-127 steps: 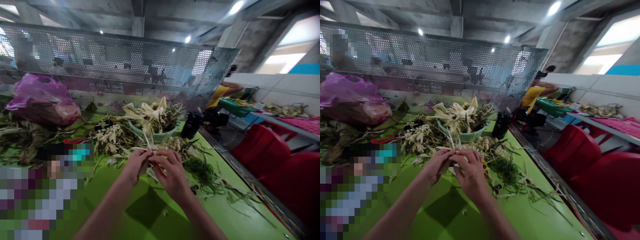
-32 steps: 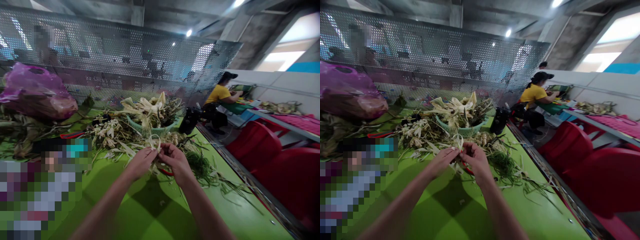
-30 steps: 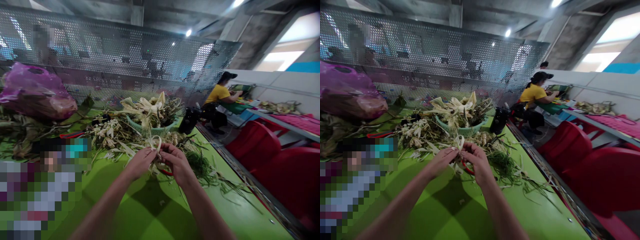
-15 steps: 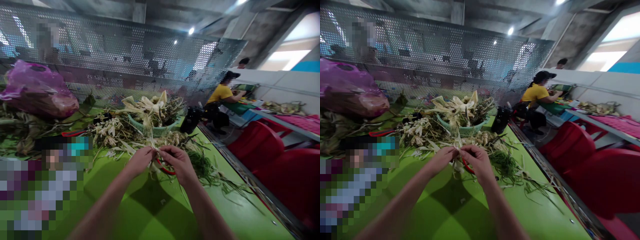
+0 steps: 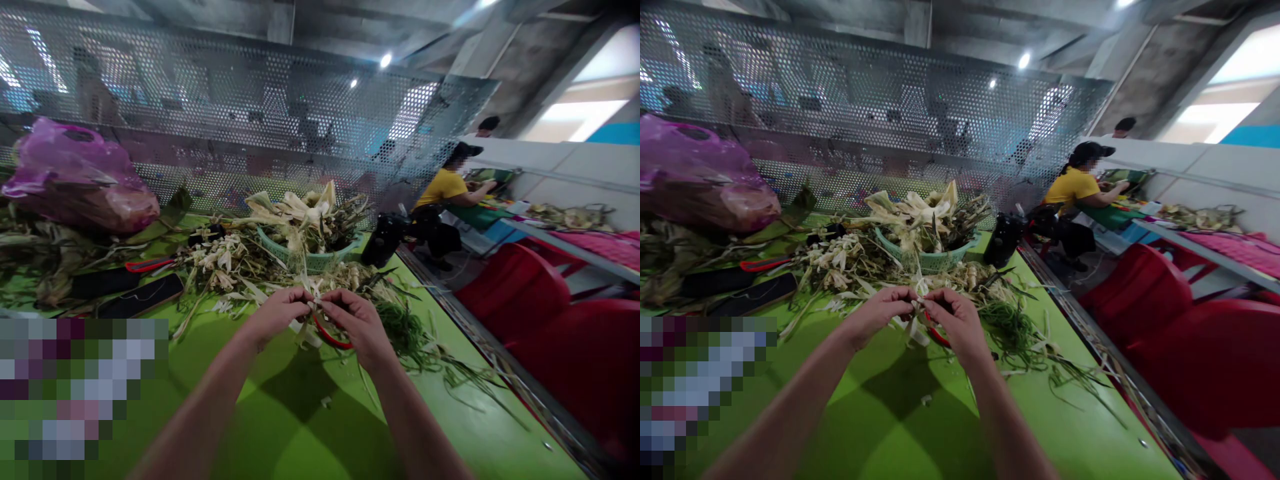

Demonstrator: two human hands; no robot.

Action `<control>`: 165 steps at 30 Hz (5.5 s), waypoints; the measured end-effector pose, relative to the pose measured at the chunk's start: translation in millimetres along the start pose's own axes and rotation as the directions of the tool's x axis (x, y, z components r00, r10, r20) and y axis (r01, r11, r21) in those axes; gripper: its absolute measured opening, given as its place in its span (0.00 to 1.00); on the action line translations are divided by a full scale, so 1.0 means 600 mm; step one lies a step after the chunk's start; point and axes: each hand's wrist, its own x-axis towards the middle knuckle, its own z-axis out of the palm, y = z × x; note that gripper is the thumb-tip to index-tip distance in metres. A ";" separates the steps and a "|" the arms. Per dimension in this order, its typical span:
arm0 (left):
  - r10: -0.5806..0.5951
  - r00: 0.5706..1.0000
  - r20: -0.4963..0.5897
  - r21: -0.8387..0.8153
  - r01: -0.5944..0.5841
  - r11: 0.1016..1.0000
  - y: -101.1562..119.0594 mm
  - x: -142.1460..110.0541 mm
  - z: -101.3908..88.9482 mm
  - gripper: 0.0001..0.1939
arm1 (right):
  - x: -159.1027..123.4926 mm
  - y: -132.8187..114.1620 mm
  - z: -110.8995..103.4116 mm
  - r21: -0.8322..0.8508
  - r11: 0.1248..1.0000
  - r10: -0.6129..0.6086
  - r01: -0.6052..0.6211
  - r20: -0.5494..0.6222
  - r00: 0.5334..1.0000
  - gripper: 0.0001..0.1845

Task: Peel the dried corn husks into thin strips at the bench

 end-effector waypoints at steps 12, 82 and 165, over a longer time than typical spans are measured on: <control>0.167 0.979 -0.120 0.249 -0.133 0.959 -0.016 0.012 0.005 0.06 | 0.001 0.003 -0.003 0.077 0.995 0.061 -0.059 -0.020 0.998 0.10; 0.141 0.979 -0.150 -0.045 -0.150 0.988 -0.033 0.018 0.002 0.07 | -0.004 -0.001 0.000 -0.405 0.861 -0.352 0.307 -0.040 0.935 0.06; -0.107 0.991 -0.075 -0.526 0.052 0.849 -0.012 0.009 0.019 0.09 | 0.007 0.004 -0.009 -0.128 0.991 -0.067 0.037 -0.235 0.970 0.20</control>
